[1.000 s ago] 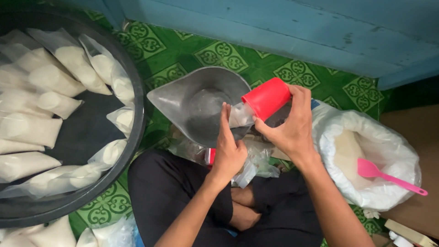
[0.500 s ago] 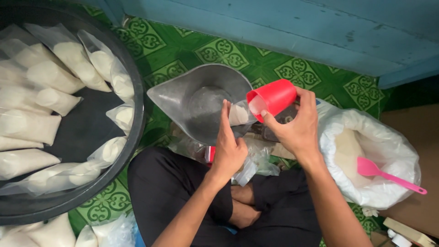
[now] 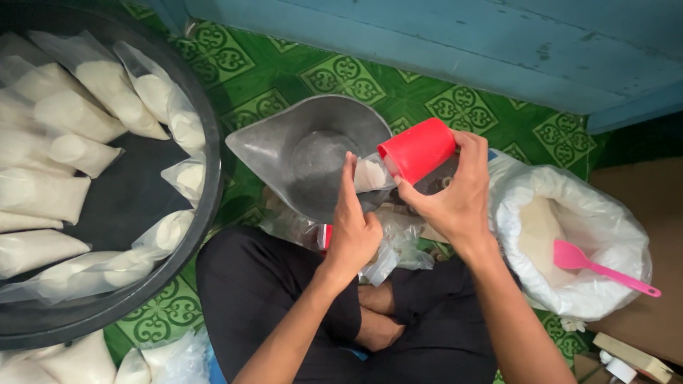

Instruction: The person scoops sugar from a bag into plastic pouches using a red cup, then ties the pouches shut and places them into a black bin.

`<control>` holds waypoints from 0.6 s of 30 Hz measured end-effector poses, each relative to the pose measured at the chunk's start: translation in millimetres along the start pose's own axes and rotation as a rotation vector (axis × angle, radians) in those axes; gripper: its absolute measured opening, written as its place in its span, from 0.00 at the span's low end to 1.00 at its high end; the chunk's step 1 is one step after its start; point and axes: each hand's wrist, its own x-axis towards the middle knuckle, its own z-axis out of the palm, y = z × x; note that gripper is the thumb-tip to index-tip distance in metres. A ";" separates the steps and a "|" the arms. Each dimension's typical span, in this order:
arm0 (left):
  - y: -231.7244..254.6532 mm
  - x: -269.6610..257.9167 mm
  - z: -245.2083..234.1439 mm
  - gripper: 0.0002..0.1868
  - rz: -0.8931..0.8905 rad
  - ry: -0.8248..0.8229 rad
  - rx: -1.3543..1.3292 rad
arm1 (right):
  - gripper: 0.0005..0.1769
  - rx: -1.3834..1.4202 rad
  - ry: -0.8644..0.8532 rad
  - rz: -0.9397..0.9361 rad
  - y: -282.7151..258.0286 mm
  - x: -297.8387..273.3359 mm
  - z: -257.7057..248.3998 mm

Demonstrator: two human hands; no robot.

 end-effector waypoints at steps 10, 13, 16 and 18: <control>-3.4 -0.8 0.4 0.50 0.014 -0.004 -0.015 | 0.47 -0.017 0.026 -0.061 -1.1 -0.5 3.2; -2.9 0.0 -0.8 0.50 0.013 -0.005 -0.010 | 0.48 -0.026 0.029 -0.071 -1.0 -0.3 3.7; -1.1 -0.3 -1.6 0.50 0.007 -0.009 -0.024 | 0.47 -0.021 0.016 -0.066 -2.7 -0.2 3.7; 0.5 -0.1 -2.1 0.50 0.009 -0.009 -0.025 | 0.47 -0.023 0.014 -0.064 -4.5 0.3 2.8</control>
